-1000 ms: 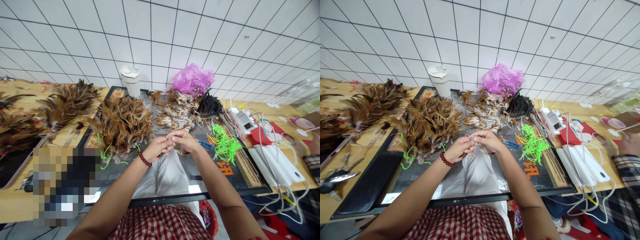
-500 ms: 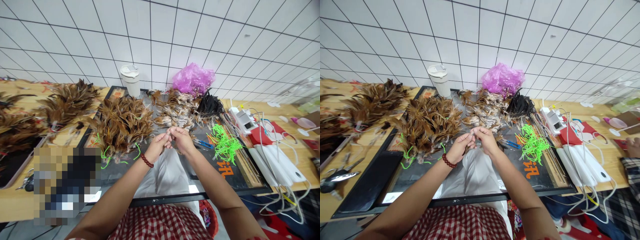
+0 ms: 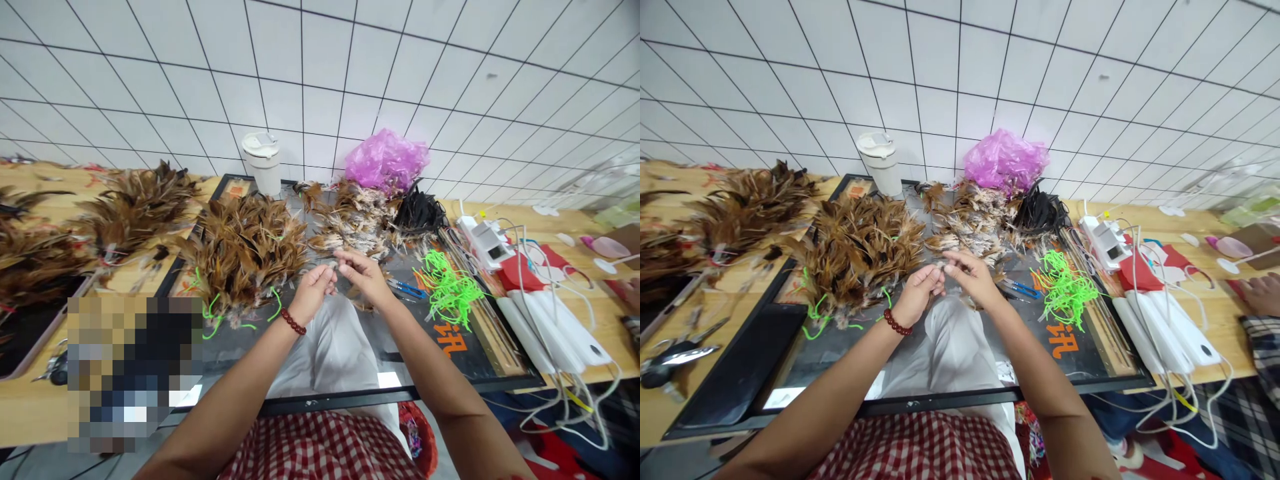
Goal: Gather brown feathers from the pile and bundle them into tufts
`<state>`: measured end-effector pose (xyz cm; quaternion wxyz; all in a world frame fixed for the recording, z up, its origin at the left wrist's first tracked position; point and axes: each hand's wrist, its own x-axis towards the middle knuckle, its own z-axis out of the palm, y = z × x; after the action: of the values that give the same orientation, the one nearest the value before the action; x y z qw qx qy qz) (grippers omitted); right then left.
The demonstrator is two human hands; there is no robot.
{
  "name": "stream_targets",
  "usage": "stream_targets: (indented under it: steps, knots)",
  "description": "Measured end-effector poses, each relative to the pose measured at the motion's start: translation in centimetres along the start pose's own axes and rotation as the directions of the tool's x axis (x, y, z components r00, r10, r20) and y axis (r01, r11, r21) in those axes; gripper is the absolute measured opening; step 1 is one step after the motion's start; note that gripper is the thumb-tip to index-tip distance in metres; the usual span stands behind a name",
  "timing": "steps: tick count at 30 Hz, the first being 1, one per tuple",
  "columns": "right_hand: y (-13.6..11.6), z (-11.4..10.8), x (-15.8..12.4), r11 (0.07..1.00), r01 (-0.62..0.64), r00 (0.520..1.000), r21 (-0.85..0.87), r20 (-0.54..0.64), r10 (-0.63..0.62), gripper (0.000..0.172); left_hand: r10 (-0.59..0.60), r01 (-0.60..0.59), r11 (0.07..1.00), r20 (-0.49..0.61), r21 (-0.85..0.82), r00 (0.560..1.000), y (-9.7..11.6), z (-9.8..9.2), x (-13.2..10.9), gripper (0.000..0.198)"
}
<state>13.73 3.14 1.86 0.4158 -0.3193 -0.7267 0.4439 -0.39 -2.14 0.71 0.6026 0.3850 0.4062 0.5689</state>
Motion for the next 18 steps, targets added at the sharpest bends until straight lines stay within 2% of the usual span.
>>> stream_targets:
  steps: [2, 5, 8, 11, 13, 15, 16, 18]
  knots:
    - [0.0, 0.4, 0.0, 0.995, -0.049, 0.999, 0.084, 0.006, 0.049, 0.03, 0.03, -0.03, 0.995, 0.006, 0.094, 1.0, -0.1, -0.1, 0.0, 0.038]
    - [0.0, 1.1, 0.0, 0.98, -0.059, 0.998, 0.188, -0.027, 0.065, 0.018, 0.034, -0.038, 0.987, 0.032, 0.158, 0.999, -0.1, 0.1, -0.1, 0.039]
    - [0.0, 0.9, 0.4, 0.954, -0.078, 0.978, 0.29, -0.165, 0.13, 0.017, 0.0, -0.014, 0.987, 0.088, 0.162, 0.996, 0.2, 0.0, -0.1, 0.038]
    - [0.0, -1.1, 1.1, 0.916, -0.026, 0.891, 0.399, -0.407, 0.203, 0.019, -0.025, 0.008, 0.984, 0.092, 0.176, 0.995, 0.7, -0.5, 0.1, 0.037]
    - [0.1, -3.2, 1.5, 0.891, 0.082, 0.802, 0.447, -0.56, 0.207, 0.021, -0.025, 0.016, 0.979, 0.041, 0.205, 0.999, 1.0, -1.0, 0.4, 0.034]
    - [0.1, -5.5, 1.7, 0.87, 0.173, 0.732, 0.462, -0.651, 0.2, 0.023, -0.044, 0.047, 0.97, -0.018, 0.237, 0.999, 1.5, -1.4, 0.7, 0.03]
    - [0.1, -6.4, 1.7, 0.867, 0.197, 0.716, 0.458, -0.671, 0.192, 0.023, -0.056, 0.063, 0.964, -0.032, 0.259, 0.998, 1.8, -1.5, 0.8, 0.027]
    - [0.0, -7.7, 1.4, 0.89, 0.203, 0.728, 0.409, -0.671, 0.142, 0.021, -0.062, 0.068, 0.942, -0.029, 0.33, 0.998, 2.6, -1.5, 1.0, 0.031]
